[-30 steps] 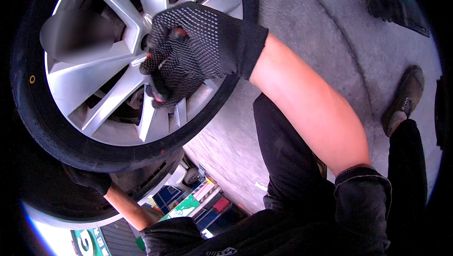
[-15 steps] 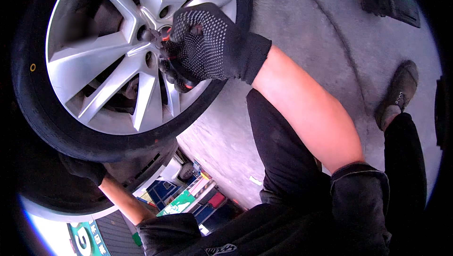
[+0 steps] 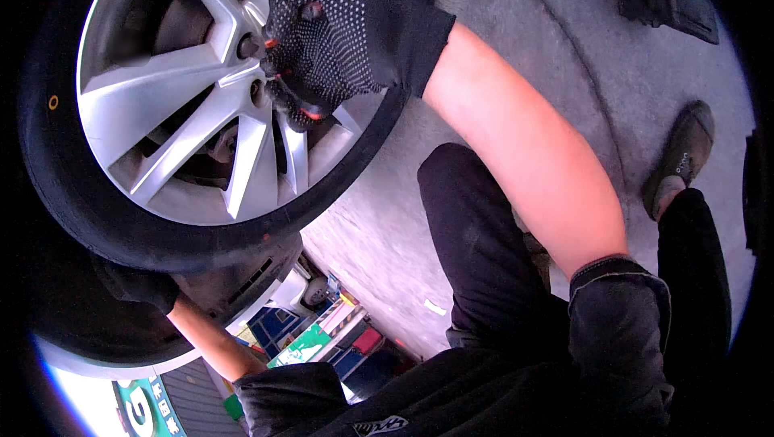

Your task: The person installs a wheel onto a vehicle by lifting the wheel onto the hub, placing lug nuts by hand, tightening them with a power impact wrench, and removing a plastic center cap with pliers.

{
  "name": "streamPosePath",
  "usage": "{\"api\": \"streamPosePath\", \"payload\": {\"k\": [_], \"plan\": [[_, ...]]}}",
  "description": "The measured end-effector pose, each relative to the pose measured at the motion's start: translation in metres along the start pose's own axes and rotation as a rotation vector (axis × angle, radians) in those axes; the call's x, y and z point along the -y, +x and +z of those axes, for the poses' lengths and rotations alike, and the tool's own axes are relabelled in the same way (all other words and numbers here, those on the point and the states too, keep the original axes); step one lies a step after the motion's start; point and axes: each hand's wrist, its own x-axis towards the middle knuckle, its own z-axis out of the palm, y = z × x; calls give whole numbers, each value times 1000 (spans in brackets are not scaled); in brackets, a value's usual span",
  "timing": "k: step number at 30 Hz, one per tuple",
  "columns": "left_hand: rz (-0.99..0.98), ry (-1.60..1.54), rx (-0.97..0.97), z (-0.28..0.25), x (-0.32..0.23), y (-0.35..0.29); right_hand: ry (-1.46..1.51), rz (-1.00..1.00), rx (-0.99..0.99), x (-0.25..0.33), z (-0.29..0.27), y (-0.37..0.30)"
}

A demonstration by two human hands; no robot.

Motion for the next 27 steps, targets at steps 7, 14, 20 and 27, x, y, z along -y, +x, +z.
{"api": "streamPosePath", "payload": {"k": [7,14,20,27], "plan": [[241,30,473,110,-138,-46,-604,-169,54,10,-16,13],[230,612,671,168,-202,-20,269,139,78,17,-3,21],[226,698,600,184,-215,-22,372,29,382,11,-27,22],[238,775,729,179,-211,-19,-44,103,344,15,-25,14]]}}
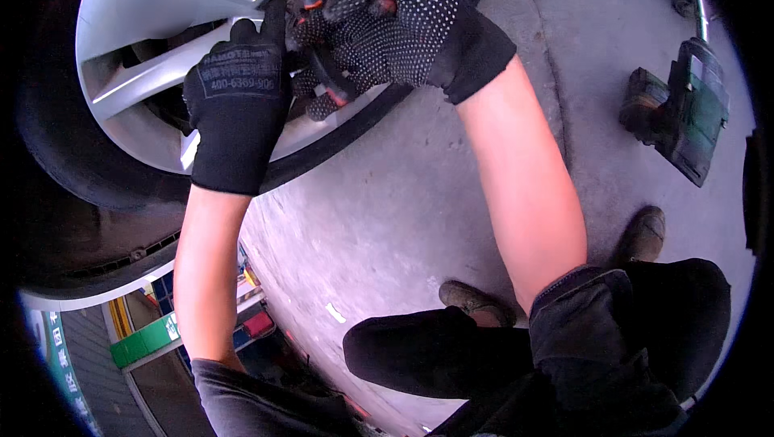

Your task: The person installs a wheel onto a vehicle by lifting the wheel onto the hub, placing lug nuts by hand, tightening them with a power impact wrench, and removing a plastic center cap with pliers.

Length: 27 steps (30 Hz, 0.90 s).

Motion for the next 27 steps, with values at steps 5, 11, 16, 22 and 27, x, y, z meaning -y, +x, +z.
{"api": "streamPosePath", "payload": {"k": [5,11,16,22,27], "plan": [[-65,91,-60,12,-10,5,-4,36,-39,5,10,-20],[-24,50,-196,22,-7,1,-391,71,-214,13,17,-22],[9,-600,-479,55,-16,-8,-442,-181,-281,-7,1,-24],[-452,-2111,-241,51,-72,-13,-599,-157,-306,-6,21,-27],[-354,-2879,-332,44,-84,-3,-939,-363,-285,-14,15,-28]]}}
